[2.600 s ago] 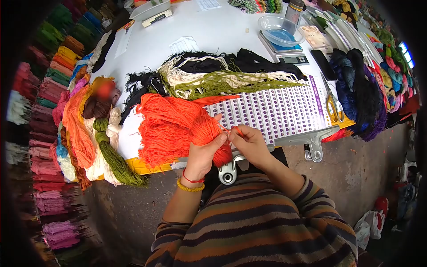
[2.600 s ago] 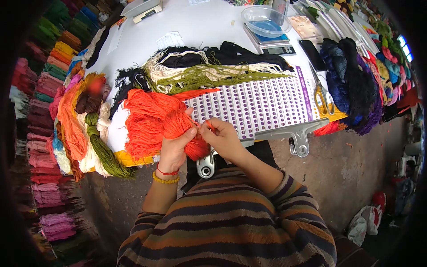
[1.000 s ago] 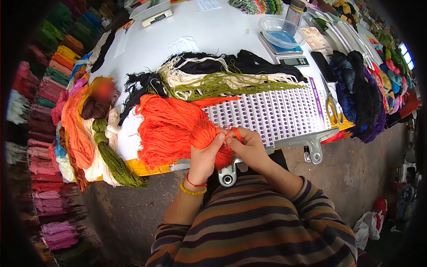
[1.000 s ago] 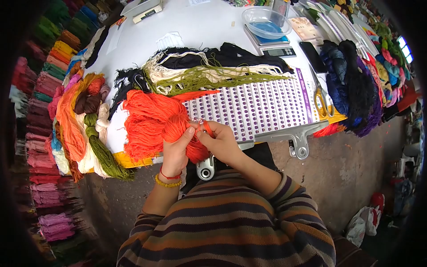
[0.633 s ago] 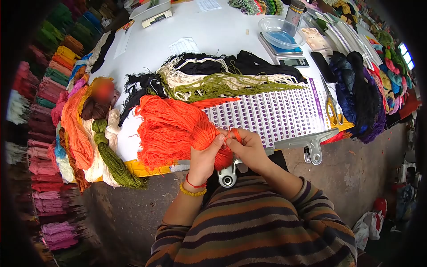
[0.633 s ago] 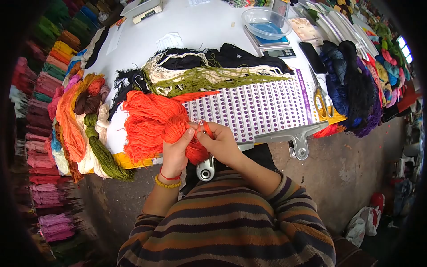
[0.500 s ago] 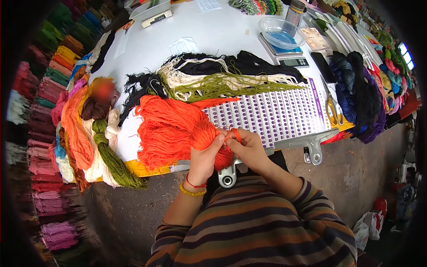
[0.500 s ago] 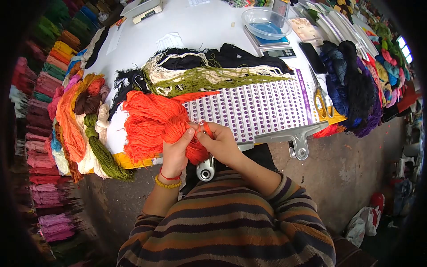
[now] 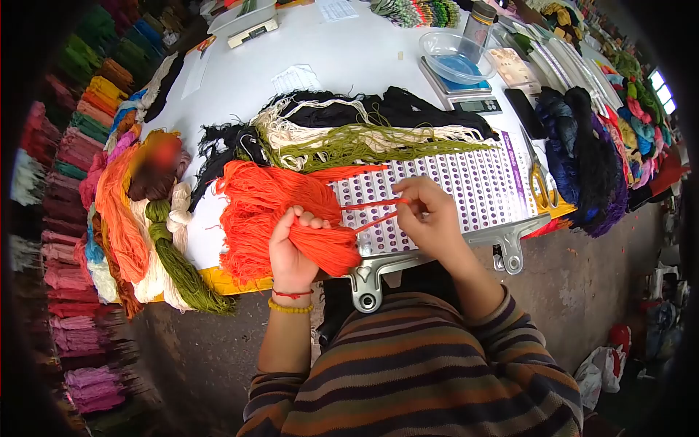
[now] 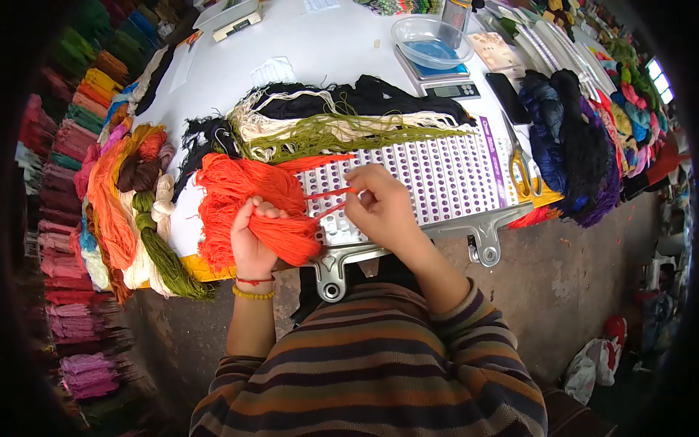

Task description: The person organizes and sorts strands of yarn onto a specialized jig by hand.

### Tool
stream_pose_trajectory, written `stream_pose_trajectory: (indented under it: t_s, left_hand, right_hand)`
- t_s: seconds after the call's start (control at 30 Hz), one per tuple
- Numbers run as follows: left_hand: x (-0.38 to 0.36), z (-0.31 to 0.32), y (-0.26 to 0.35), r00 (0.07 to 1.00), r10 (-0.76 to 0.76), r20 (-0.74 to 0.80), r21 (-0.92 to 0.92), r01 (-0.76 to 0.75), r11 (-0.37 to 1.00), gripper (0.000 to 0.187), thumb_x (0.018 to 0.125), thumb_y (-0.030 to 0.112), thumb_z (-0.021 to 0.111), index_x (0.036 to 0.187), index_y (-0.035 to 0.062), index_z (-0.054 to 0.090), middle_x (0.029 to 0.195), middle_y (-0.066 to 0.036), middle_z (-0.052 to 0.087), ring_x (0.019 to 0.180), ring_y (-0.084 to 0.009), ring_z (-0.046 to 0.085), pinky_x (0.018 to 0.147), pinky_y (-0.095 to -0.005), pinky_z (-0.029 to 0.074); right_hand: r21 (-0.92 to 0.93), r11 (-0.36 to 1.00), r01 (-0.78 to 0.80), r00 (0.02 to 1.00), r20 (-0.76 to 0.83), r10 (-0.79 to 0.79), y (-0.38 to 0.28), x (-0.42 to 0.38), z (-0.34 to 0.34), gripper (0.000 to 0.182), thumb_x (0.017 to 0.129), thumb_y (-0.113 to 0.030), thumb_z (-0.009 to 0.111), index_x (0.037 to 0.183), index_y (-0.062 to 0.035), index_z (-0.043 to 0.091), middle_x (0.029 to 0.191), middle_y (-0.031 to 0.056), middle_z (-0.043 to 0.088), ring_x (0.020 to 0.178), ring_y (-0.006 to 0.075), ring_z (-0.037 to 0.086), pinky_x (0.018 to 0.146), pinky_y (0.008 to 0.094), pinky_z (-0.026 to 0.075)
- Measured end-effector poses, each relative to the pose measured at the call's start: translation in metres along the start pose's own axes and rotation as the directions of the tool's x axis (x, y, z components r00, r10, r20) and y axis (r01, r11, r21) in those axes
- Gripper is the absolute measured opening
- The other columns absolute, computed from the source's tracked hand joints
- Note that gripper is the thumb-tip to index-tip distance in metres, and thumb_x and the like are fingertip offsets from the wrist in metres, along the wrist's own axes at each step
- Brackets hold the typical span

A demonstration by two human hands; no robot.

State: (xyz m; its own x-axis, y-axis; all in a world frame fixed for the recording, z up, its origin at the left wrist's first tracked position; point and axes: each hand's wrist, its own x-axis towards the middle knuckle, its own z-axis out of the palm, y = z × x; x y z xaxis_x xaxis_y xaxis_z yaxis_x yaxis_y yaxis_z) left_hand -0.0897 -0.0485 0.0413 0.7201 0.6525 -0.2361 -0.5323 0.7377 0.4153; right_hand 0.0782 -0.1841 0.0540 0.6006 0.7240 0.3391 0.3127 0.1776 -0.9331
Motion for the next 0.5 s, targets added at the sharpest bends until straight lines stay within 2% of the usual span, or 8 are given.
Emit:
stream_pose_trajectory:
  t_s: [0.03, 0.07, 0.1, 0.13, 0.23, 0.37, 0.47, 0.5]
  left_hand:
    - [0.007, -0.009, 0.002, 0.997, -0.042, 0.066, -0.096, 0.048, 0.994, 0.011, 0.086, 0.016, 0.047, 0.081, 0.0069, 0.050, 0.068, -0.001, 0.048, 0.068, -0.0155, 0.049, 0.078, -0.0328, 0.042]
    - [0.013, -0.017, 0.003, 0.988, -0.077, 0.134, -0.186, 0.101, 0.977, 0.011, 0.086, 0.017, 0.047, 0.081, 0.0075, 0.050, 0.065, 0.002, 0.045, 0.063, -0.0127, 0.047, 0.076, -0.0316, 0.042]
    - [0.017, -0.017, 0.002, 0.995, -0.057, 0.077, -0.196, 0.071, 0.978, 0.013, 0.088, 0.016, 0.043, 0.083, 0.0070, 0.050, 0.062, 0.005, 0.041, 0.056, -0.0089, 0.043, 0.072, -0.0287, 0.042]
    - [0.022, -0.022, 0.004, 0.996, -0.034, 0.080, -0.193, 0.049, 0.980, 0.014, 0.088, 0.016, 0.043, 0.082, 0.0065, 0.051, 0.060, 0.005, 0.040, 0.055, -0.0082, 0.041, 0.069, -0.0274, 0.041]
    - [0.033, -0.036, 0.030, 0.996, 0.058, 0.063, -0.191, -0.045, 0.981, 0.018, 0.089, 0.018, 0.044, 0.079, 0.0045, 0.051, 0.054, 0.006, 0.035, 0.050, -0.0064, 0.035, 0.060, -0.0231, 0.038]
    - [0.045, -0.070, 0.094, 0.988, 0.156, -0.010, -0.068, -0.156, 0.985, 0.014, 0.087, 0.013, 0.047, 0.077, 0.0047, 0.051, 0.054, 0.005, 0.034, 0.046, -0.0061, 0.031, 0.047, -0.0191, 0.033]
    - [0.051, -0.088, 0.147, 0.909, 0.372, -0.187, 0.292, -0.310, 0.905, 0.013, 0.088, 0.010, 0.045, 0.076, 0.0064, 0.049, 0.051, 0.006, 0.027, 0.045, -0.0052, 0.026, 0.045, -0.0186, 0.030]
    - [0.053, -0.093, 0.163, 0.832, 0.483, -0.273, 0.406, -0.356, 0.842, 0.013, 0.086, 0.009, 0.046, 0.074, 0.0065, 0.048, 0.051, 0.007, 0.026, 0.044, -0.0051, 0.025, 0.044, -0.0194, 0.030]
  right_hand:
    - [0.249, 0.966, -0.075, 0.997, 0.022, 0.072, -0.001, 0.004, 0.006, 0.007, 0.072, 0.001, 0.056, 0.070, -0.0015, 0.051, 0.086, 0.0092, 0.059, 0.046, 0.0057, 0.048, 0.044, 0.0196, 0.039]
    - [0.503, 0.825, -0.259, 0.966, 0.130, 0.224, -0.007, 0.007, 0.007, 0.005, 0.074, 0.001, 0.051, 0.071, -0.0026, 0.050, 0.085, 0.0107, 0.059, 0.046, 0.0074, 0.047, 0.045, 0.0185, 0.039]
    - [0.688, 0.636, -0.348, 0.937, 0.236, 0.258, -0.006, 0.012, 0.008, 0.004, 0.075, -0.001, 0.049, 0.072, -0.0035, 0.049, 0.085, 0.0111, 0.060, 0.046, 0.0081, 0.047, 0.044, 0.0185, 0.038]
    - [0.813, 0.398, -0.425, 0.902, 0.345, 0.259, -0.005, 0.017, 0.008, 0.005, 0.076, -0.002, 0.046, 0.073, -0.0044, 0.049, 0.084, 0.0116, 0.060, 0.045, 0.0087, 0.046, 0.043, 0.0186, 0.038]
    - [0.897, 0.120, -0.426, 0.870, 0.369, 0.327, 0.005, 0.029, 0.001, 0.009, 0.077, -0.009, 0.046, 0.068, -0.0065, 0.046, 0.071, 0.0078, 0.055, 0.046, 0.0108, 0.041, 0.042, 0.0208, 0.034]
    - [0.836, 0.229, -0.499, 0.733, 0.266, 0.626, 0.042, 0.041, -0.042, 0.014, 0.079, -0.013, 0.051, 0.066, -0.0089, 0.048, 0.061, -0.0002, 0.051, 0.049, 0.0081, 0.041, 0.047, 0.0202, 0.035]
    - [0.807, 0.318, -0.497, 0.770, 0.241, 0.592, 0.071, 0.044, -0.099, 0.018, 0.082, -0.012, 0.048, 0.065, -0.0087, 0.050, 0.059, 0.0003, 0.052, 0.050, 0.0078, 0.045, 0.049, 0.0201, 0.038]
    - [0.810, 0.375, -0.452, 0.780, 0.154, 0.607, 0.072, 0.044, -0.117, 0.019, 0.083, -0.012, 0.046, 0.065, -0.0087, 0.050, 0.058, 0.0004, 0.052, 0.051, 0.0083, 0.047, 0.050, 0.0203, 0.041]
